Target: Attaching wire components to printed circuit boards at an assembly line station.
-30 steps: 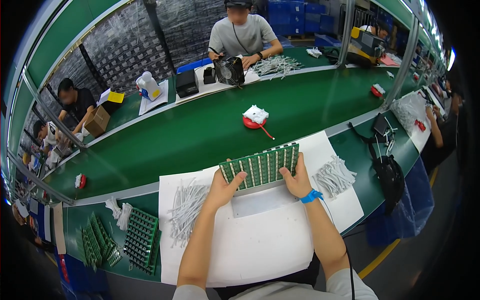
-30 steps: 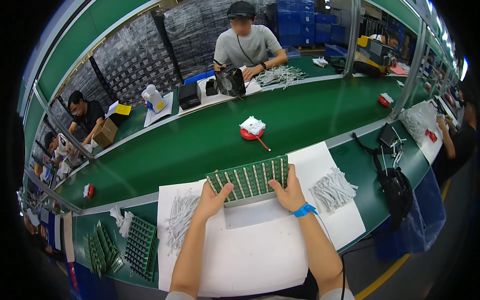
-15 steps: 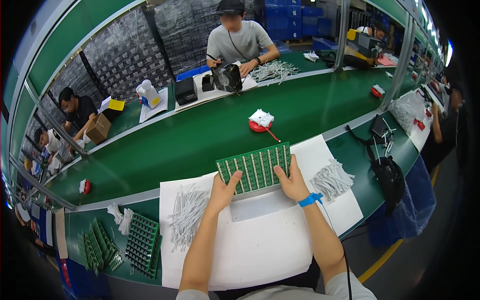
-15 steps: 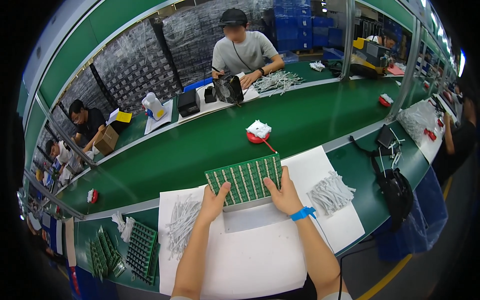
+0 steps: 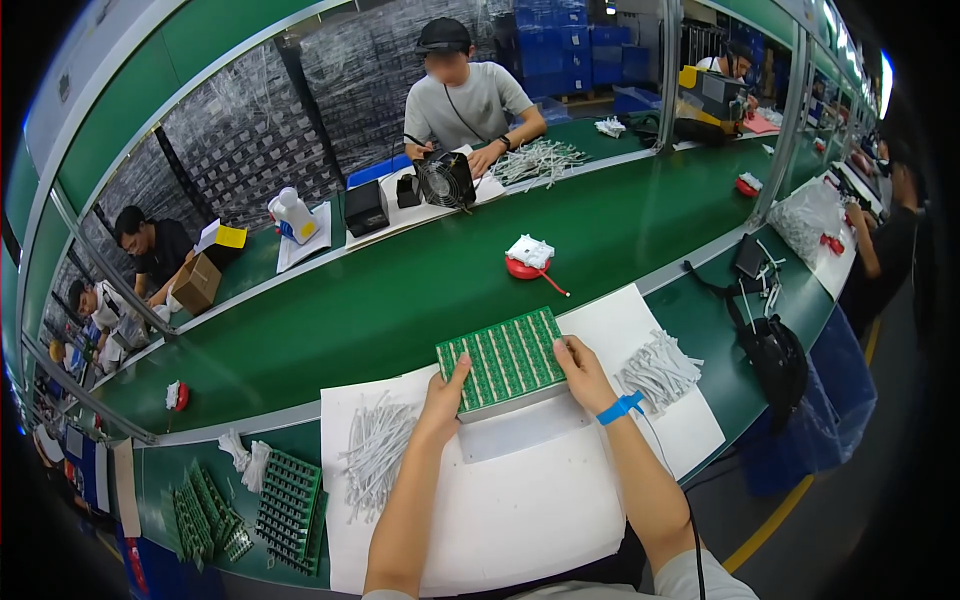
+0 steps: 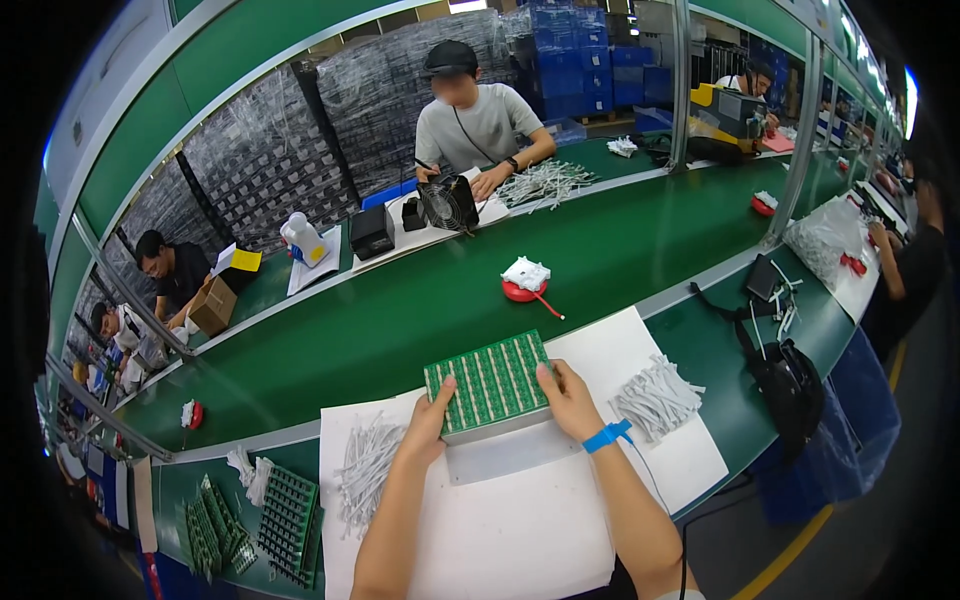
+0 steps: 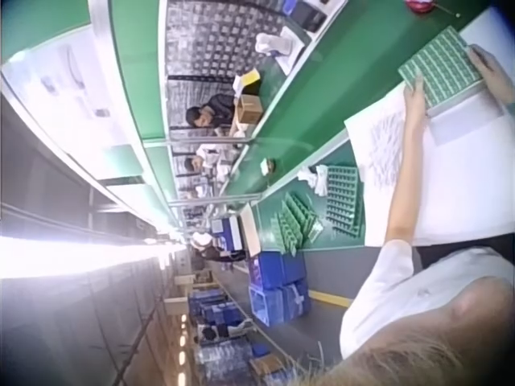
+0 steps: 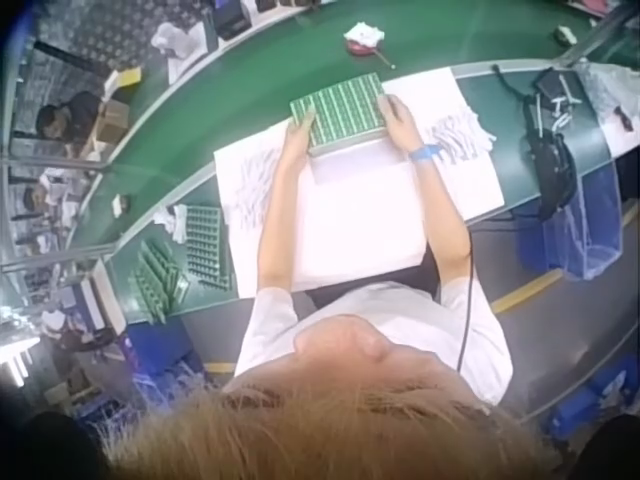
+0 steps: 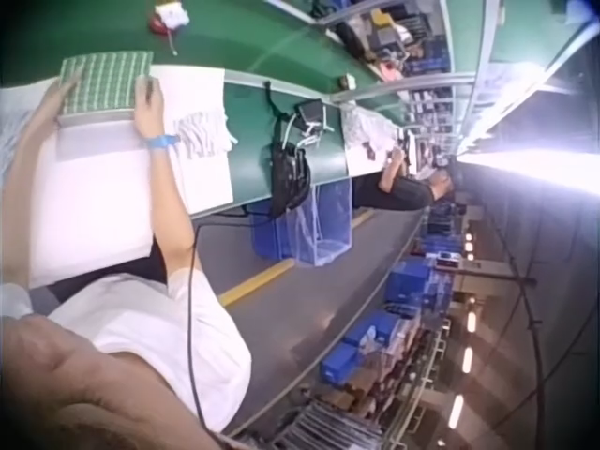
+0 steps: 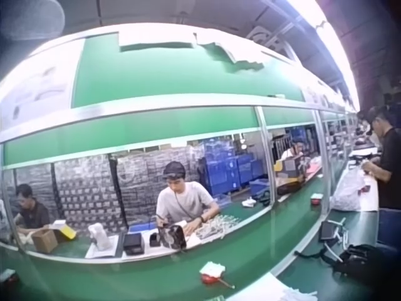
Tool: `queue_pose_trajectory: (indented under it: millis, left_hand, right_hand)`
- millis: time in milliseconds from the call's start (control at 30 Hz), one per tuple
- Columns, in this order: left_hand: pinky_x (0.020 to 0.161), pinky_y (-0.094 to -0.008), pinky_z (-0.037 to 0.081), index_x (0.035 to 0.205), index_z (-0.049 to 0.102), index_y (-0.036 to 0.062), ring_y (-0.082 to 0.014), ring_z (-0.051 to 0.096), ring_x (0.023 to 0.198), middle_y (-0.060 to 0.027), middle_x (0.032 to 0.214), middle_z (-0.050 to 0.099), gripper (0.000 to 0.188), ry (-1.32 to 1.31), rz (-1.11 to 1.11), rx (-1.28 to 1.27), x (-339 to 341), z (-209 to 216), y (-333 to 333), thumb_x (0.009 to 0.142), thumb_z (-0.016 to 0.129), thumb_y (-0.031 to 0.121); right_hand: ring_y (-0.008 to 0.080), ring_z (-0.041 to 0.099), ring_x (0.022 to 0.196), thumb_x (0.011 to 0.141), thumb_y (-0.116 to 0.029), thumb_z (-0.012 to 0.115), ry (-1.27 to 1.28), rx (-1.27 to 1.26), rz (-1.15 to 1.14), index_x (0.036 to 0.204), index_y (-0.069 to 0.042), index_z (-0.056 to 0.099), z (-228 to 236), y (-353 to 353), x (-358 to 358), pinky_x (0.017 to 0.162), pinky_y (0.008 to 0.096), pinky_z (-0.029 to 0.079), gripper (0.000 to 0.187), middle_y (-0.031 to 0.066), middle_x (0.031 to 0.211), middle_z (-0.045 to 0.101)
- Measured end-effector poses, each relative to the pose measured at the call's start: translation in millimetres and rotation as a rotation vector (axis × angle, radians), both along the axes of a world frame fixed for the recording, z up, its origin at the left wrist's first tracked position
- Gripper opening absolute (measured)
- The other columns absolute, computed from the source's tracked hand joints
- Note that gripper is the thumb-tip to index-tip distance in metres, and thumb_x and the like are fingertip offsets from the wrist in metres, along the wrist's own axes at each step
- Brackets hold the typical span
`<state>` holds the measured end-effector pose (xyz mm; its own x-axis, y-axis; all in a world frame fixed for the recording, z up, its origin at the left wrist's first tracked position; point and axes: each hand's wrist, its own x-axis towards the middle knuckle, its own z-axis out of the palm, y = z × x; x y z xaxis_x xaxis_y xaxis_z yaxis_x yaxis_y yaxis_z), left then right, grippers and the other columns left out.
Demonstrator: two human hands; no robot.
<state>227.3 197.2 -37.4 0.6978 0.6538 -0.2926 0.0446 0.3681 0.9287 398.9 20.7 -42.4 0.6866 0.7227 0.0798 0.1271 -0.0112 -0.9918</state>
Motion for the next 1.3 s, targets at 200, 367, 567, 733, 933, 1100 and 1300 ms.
queue_pose_trajectory:
  millis: [200, 367, 567, 733, 933, 1100, 1300]
  left_hand:
    - [0.091, -0.0334, 0.052, 0.128, 0.055, -0.0039, -0.0185, 0.065, 0.106, -0.0115, 0.121, 0.066, 0.054, 0.015, 0.036, -0.125, -1.2, 14.1, -6.5, 0.098, 0.062, 0.041]
    - [0.088, -0.0331, 0.053, 0.126, 0.056, -0.0042, -0.0182, 0.065, 0.103, -0.0112, 0.118, 0.067, 0.047, -0.042, 0.070, -0.061, -3.8, 16.5, -7.4, 0.100, 0.060, 0.035]
    - [0.089, -0.0330, 0.053, 0.125, 0.056, -0.0038, -0.0180, 0.064, 0.105, -0.0109, 0.118, 0.066, 0.047, -0.125, 0.128, -0.057, -5.1, 22.4, -11.1, 0.100, 0.061, 0.035]
    - [0.089, -0.0299, 0.048, 0.120, 0.059, -0.0037, -0.0136, 0.060, 0.100, -0.0076, 0.114, 0.066, 0.042, -0.177, 0.222, 0.237, -3.9, 18.9, -14.3, 0.101, 0.061, 0.033]
    - [0.086, -0.0288, 0.047, 0.116, 0.060, -0.0016, -0.0122, 0.059, 0.095, -0.0071, 0.106, 0.067, 0.038, -0.188, 0.209, 0.428, -4.0, 28.7, -20.0, 0.101, 0.060, 0.033]
    - [0.085, -0.0286, 0.047, 0.114, 0.060, -0.0029, -0.0122, 0.058, 0.093, -0.0071, 0.103, 0.066, 0.036, -0.157, 0.365, 0.580, -2.4, 22.2, -18.7, 0.102, 0.058, 0.031]
    - [0.091, -0.0311, 0.050, 0.132, 0.052, 0.0005, -0.0157, 0.061, 0.106, -0.0065, 0.123, 0.062, 0.046, -0.407, 0.511, 0.016, -12.5, 18.7, 11.4, 0.102, 0.056, 0.036]
  right_hand:
    - [0.0108, 0.062, 0.092, 0.100, -0.030, 0.062, -0.105, 0.089, 0.037, 0.123, 0.004, 0.058, 6.2, -2.2, -2.8, 0.080, 0.0244, 0.049, 0.042, 0.0105, 0.102, 0.070]
    - [0.0109, 0.064, 0.091, 0.093, -0.019, 0.071, 0.071, 0.112, 0.117, 0.126, 0.006, 0.057, 13.4, -5.1, -2.9, 0.080, 0.0248, 0.052, 0.045, 0.0107, 0.106, 0.070]
    - [0.0082, 0.064, 0.084, 0.087, -0.011, 0.077, 0.245, 0.171, 0.154, 0.118, 0.007, 0.061, 14.5, -8.8, 0.9, 0.075, 0.0219, 0.051, 0.040, 0.0077, 0.100, 0.071]
    - [0.0065, 0.062, 0.073, 0.087, -0.011, 0.078, 0.245, 0.109, 0.000, 0.106, 0.004, 0.064, 8.2, -4.9, -2.6, 0.063, 0.0207, 0.047, 0.028, 0.0062, 0.089, 0.072]
    - [0.0067, 0.060, 0.069, 0.085, -0.008, 0.079, 0.561, 0.234, -0.043, 0.105, 0.005, 0.064, 10.8, -3.2, -3.3, 0.062, 0.0199, 0.044, 0.029, 0.0053, 0.078, 0.070]
    - [0.0066, 0.060, 0.071, 0.085, -0.002, 0.076, 0.375, 0.246, -0.032, 0.113, 0.001, 0.062, 8.5, -3.9, -3.5, 0.066, 0.0194, 0.045, 0.031, 0.0022, 0.081, 0.068]
    - [0.0080, 0.062, 0.074, 0.084, -0.007, 0.077, 0.092, 0.146, -0.086, 0.106, -0.001, 0.068, 9.6, -5.9, 3.3, 0.070, 0.0217, 0.047, 0.024, 0.0025, 0.082, 0.069]
